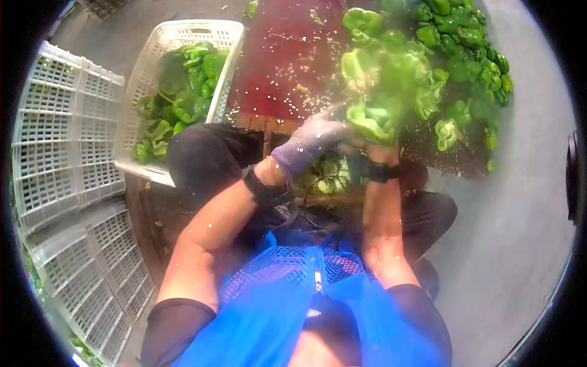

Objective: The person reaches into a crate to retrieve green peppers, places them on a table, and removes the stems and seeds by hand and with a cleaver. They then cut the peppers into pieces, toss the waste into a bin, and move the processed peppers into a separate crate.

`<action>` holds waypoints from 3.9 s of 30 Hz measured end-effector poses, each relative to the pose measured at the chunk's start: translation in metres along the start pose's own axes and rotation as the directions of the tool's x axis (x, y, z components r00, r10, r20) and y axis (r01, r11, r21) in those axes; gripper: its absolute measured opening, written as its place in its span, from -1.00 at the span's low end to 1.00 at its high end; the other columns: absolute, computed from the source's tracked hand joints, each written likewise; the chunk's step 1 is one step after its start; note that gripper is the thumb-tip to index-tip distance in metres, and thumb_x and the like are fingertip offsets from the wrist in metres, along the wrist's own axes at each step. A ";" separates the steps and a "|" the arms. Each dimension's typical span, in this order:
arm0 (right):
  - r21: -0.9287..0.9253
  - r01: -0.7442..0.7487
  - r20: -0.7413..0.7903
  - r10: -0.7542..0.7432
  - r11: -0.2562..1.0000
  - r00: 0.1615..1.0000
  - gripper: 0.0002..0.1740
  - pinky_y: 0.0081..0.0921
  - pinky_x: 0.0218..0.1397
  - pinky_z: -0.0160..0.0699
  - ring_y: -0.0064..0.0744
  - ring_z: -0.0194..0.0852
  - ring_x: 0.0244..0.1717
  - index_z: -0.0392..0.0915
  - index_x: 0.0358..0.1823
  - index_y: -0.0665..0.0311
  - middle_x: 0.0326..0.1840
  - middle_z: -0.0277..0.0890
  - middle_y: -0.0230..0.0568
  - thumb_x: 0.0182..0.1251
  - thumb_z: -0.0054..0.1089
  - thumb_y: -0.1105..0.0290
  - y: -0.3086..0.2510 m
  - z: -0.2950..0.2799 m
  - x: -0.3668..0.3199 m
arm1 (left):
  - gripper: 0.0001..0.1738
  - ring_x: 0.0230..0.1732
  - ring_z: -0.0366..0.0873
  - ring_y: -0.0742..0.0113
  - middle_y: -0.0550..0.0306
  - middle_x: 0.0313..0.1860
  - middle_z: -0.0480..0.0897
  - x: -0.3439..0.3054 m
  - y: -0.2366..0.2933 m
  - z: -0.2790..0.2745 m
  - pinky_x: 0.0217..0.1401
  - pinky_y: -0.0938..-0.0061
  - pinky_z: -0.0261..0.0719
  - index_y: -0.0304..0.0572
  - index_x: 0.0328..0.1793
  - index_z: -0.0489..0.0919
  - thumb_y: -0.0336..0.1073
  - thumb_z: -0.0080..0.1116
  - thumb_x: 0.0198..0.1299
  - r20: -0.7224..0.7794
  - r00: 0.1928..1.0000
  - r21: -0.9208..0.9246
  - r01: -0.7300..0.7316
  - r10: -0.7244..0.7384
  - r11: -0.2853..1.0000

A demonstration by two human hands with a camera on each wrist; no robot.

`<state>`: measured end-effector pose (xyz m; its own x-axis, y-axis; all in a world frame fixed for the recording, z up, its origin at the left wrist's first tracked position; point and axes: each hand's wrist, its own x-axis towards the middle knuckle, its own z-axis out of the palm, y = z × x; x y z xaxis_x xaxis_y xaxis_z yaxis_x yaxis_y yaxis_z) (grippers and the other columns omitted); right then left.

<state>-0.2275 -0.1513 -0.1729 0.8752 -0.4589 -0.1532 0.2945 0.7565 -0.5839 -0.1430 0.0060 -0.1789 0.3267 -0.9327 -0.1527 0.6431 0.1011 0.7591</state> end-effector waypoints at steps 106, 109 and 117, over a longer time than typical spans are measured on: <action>-0.721 -0.255 -0.289 0.055 0.644 0.956 -0.67 -0.56 -0.24 0.65 -0.47 0.62 -0.30 0.47 0.15 0.32 -0.19 0.65 -0.18 0.49 -0.05 0.31 -0.078 -0.029 -0.034 | -0.67 -0.15 0.59 0.41 0.13 -0.06 0.66 -0.093 0.207 -0.114 -0.09 0.55 0.55 -0.17 0.08 0.64 -0.21 0.11 0.27 -0.371 0.819 0.896 0.439 0.437 -0.062; -0.726 -0.292 -0.240 0.168 0.623 0.956 -0.61 -0.57 -0.32 0.62 -0.47 0.61 -0.34 0.40 0.23 0.35 -0.20 0.63 -0.19 0.47 0.00 0.32 -0.063 -0.029 -0.010 | -0.73 -0.13 0.51 0.51 0.25 -0.09 0.62 0.001 0.159 -0.042 -0.16 0.68 0.42 -0.15 0.08 0.60 -0.24 0.07 0.34 -0.502 0.853 0.617 0.239 0.141 0.750; -0.668 -0.249 -0.234 0.119 0.701 0.965 -0.41 -0.59 -0.25 0.62 -0.49 0.54 -0.33 0.21 0.41 0.34 -0.05 0.59 -0.13 0.39 0.06 0.34 -0.062 -0.064 0.020 | -0.59 -0.12 0.67 0.06 -0.12 -0.11 0.67 0.249 0.034 0.030 -0.07 0.28 0.61 -0.18 -0.02 0.65 -0.08 0.23 0.09 -0.064 0.985 0.985 0.088 0.158 -0.147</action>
<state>-0.2530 -0.2371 -0.1912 0.7900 -0.4613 -0.4039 -0.2678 0.3330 -0.9041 -0.0605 -0.2329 -0.1721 0.4678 -0.8809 -0.0713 -0.7484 -0.4378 0.4983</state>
